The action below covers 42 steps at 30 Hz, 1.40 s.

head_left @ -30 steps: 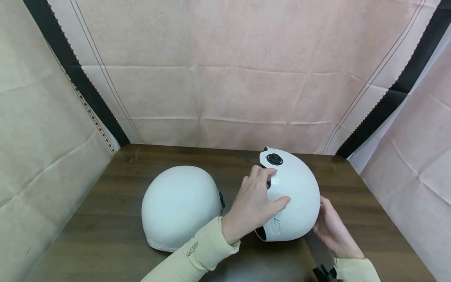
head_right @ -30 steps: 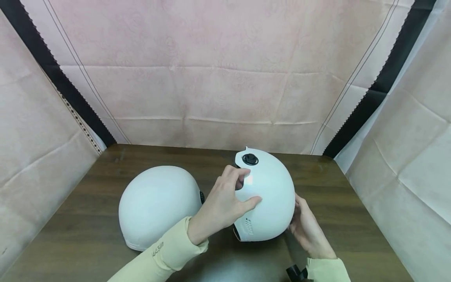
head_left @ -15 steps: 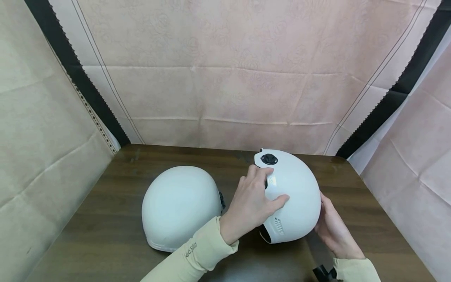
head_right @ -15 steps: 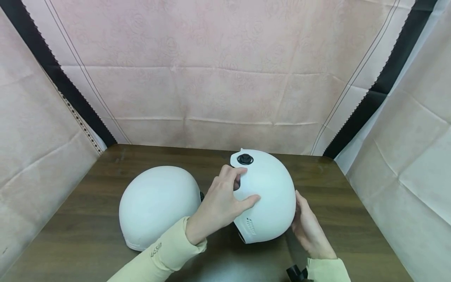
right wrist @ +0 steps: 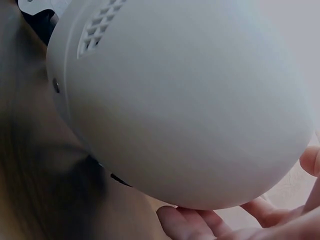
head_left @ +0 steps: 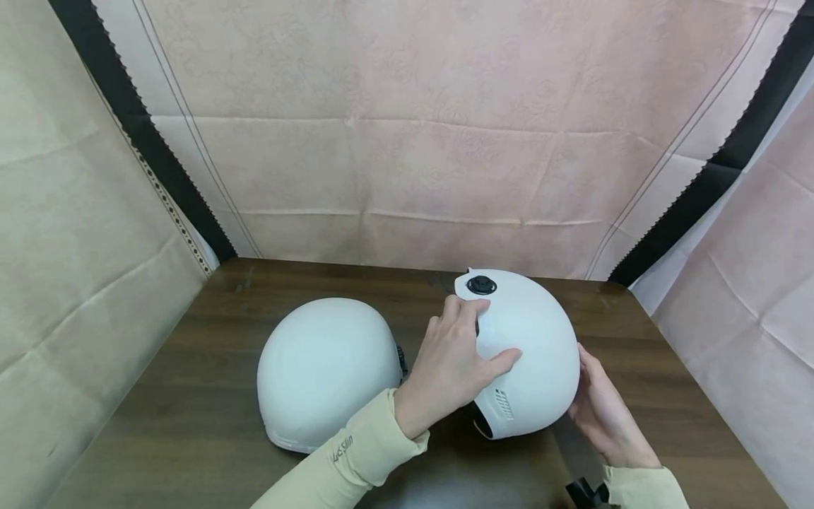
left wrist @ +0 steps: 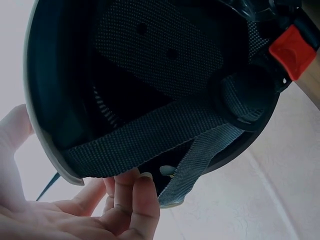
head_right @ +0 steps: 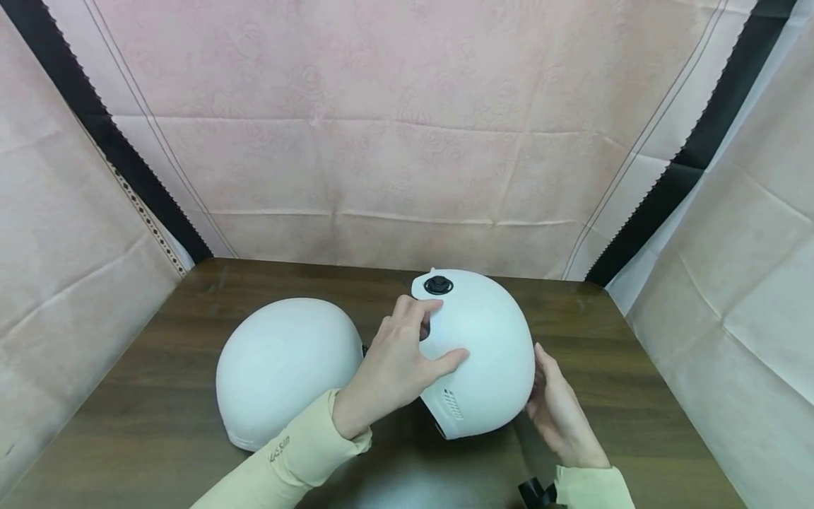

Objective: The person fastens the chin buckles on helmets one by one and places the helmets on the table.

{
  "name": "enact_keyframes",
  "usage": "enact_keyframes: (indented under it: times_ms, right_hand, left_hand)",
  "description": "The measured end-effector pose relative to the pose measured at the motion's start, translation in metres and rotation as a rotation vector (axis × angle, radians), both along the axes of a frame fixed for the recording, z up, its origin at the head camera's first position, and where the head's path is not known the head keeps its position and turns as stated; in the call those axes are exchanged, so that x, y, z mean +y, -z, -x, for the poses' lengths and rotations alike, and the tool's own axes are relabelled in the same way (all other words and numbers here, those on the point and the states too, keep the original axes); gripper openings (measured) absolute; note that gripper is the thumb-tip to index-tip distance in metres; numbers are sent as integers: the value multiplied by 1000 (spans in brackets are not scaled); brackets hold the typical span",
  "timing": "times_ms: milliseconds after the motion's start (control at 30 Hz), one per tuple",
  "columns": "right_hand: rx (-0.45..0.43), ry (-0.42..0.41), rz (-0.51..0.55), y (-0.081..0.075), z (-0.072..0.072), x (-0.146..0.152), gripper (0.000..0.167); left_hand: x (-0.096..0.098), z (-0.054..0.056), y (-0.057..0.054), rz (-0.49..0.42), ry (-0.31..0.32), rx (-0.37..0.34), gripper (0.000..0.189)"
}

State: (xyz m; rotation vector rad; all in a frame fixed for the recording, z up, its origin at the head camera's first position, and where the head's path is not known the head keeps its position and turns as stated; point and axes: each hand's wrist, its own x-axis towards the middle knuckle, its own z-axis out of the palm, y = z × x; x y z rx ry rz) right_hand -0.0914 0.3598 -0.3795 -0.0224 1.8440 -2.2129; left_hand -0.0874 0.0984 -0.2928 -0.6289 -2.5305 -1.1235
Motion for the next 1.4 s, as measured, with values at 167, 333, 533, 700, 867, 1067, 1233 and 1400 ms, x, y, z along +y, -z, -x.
enact_keyframes:
  times_ms: [167,333,533,700,867,1067,1233,1400]
  right_hand:
    - [22,0,3,0,-1,1,52]
    - [42,14,-32,1,-2,2,54]
    - [41,37,-56,-2,-3,4,52]
    - [32,61,-37,-3,-3,6,44]
    - [38,51,-7,-3,-2,7,39]
    - [36,61,-45,-4,-2,5,43]
    - [33,55,-90,-6,-3,6,44]
    - [63,51,-90,-9,-4,7,44]
  left_hand:
    - [0,1,-1,13,-6,-9,69]
    - [-1,3,0,19,-11,-16,71]
    - [-2,4,2,35,-26,17,72]
    - [-3,5,3,44,-36,32,72]
    - [-2,5,4,54,-41,30,72]
    - [-3,4,5,66,-42,17,73]
    - [-4,5,6,55,-36,-18,74]
    - [-5,6,7,36,-24,-98,75]
